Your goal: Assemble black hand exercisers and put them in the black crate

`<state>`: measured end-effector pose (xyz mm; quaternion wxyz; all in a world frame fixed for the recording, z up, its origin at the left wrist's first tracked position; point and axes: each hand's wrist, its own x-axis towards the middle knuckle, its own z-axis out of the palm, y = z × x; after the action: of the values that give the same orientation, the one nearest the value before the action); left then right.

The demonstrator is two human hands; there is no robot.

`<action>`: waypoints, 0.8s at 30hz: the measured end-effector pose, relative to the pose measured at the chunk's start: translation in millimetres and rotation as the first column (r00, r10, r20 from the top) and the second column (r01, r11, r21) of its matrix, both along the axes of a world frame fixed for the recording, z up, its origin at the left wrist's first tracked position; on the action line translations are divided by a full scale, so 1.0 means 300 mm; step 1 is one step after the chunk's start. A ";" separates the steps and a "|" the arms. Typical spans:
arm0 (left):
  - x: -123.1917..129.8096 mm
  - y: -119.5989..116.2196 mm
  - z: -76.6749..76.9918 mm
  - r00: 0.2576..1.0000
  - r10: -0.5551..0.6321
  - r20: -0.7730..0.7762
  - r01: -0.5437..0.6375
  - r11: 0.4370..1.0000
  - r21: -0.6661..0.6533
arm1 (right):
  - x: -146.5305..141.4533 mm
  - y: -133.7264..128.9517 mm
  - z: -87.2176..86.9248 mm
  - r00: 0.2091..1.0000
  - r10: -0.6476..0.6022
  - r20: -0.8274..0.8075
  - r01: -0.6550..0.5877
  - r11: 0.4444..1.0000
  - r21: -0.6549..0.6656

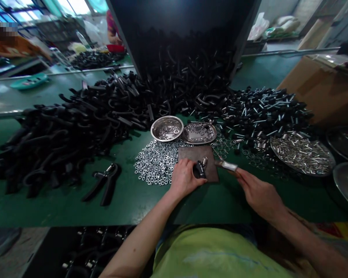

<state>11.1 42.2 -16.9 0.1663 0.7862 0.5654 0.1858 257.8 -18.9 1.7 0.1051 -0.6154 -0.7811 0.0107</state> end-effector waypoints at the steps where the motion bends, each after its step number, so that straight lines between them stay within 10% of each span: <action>1: 0.000 0.000 0.000 1.000 0.000 0.003 0.000 1.000 0.001 | 0.042 -0.033 -0.021 0.998 -0.031 0.051 0.027 0.997 0.066; 7: 0.008 -0.011 0.004 0.984 0.112 0.138 -0.109 0.994 -0.025 | 0.190 -0.124 -0.110 0.958 -0.120 0.259 0.064 0.974 0.217; 12: 0.068 -0.085 0.055 0.875 0.211 0.437 -0.185 0.978 -0.102 | -0.043 -0.012 -0.051 0.948 0.062 -0.311 -0.018 0.990 0.142; 16: 0.077 -0.114 0.078 0.854 0.059 0.517 0.000 0.994 -0.113 | -0.232 0.104 -0.009 0.864 0.146 -0.482 -0.120 0.989 0.085; 20: -0.128 0.025 0.086 0.917 -0.016 0.399 0.007 1.000 0.023 | -0.229 0.197 -0.032 0.927 0.135 -0.350 -0.130 0.991 0.039; 24: -0.493 0.268 0.123 0.845 0.534 0.019 -0.531 0.836 0.136 | -0.175 0.231 -0.065 0.992 0.040 -0.122 -0.048 0.997 -0.062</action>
<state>-136.9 122.5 20.0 0.0486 0.6093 0.7493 0.2548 205.3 50.3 -17.9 0.1318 -0.5992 -0.7861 0.0752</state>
